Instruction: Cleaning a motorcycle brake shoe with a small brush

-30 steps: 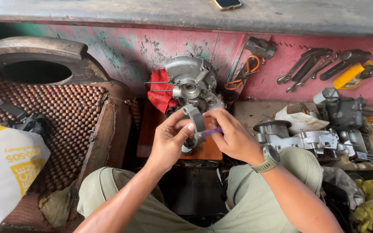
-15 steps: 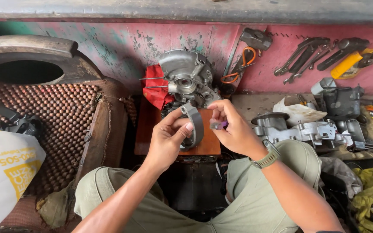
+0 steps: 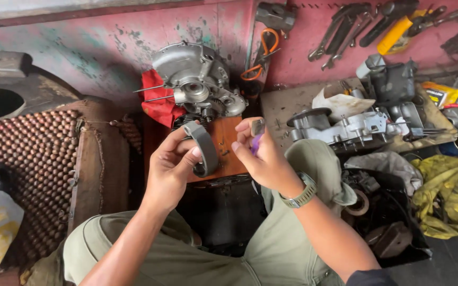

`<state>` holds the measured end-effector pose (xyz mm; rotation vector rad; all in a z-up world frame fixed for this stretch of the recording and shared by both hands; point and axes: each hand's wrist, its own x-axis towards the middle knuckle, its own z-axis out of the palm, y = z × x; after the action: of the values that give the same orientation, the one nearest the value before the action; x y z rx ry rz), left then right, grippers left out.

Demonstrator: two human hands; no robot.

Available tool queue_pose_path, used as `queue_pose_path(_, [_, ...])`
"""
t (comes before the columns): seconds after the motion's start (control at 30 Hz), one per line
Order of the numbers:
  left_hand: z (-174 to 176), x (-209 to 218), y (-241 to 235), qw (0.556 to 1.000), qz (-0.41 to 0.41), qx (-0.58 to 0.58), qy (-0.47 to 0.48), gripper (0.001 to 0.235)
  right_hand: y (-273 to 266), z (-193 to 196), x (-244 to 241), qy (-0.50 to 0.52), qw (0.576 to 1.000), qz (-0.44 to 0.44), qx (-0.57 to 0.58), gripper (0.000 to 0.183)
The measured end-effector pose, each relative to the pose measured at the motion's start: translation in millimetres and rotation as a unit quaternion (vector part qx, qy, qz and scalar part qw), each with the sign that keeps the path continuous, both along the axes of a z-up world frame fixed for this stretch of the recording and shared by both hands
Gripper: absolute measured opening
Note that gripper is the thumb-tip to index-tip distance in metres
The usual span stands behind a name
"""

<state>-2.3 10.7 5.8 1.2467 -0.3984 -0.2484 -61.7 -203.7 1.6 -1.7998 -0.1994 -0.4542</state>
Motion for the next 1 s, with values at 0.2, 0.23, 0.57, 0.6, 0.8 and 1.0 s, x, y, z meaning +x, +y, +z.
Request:
queue_pose_path(0.2, [3.5,-8.2,-0.4,0.998,-0.015,-0.036,0.044,0.046,20.3,16.2,-0.3,-0.012,0.998,0.007,-0.058,0.03])
queue_pose_path(0.23, [2.1,-8.2,1.1,0.998,-0.015,-0.033,0.047,0.046,21.0,14.2,2.3,-0.009,0.998,0.007,-0.055,0.03])
queue_pose_path(0.57, [16.2,-20.5,0.4,0.994,-0.093,-0.046,-0.031,0.045,36.5,50.9,-2.9,-0.06,0.989,0.096,-0.1,0.015])
queue_pose_path(0.6, [14.2,-20.2,1.4,0.993,-0.104,-0.049,-0.037,0.043,35.6,58.8,-4.1,-0.069,0.986,0.123,-0.087,0.018])
queue_pose_path(0.8, [17.4,-20.1,-3.8,0.99,-0.102,-0.068,-0.07,0.038,21.3,29.5,-5.9,-0.008,0.972,0.235,0.024,0.026])
queue_pose_path(1.0, [28.4,-36.7,-12.0,0.986,-0.132,-0.097,-0.036,0.038,9.8,23.1,-11.6,0.018,0.945,0.297,0.134,0.023])
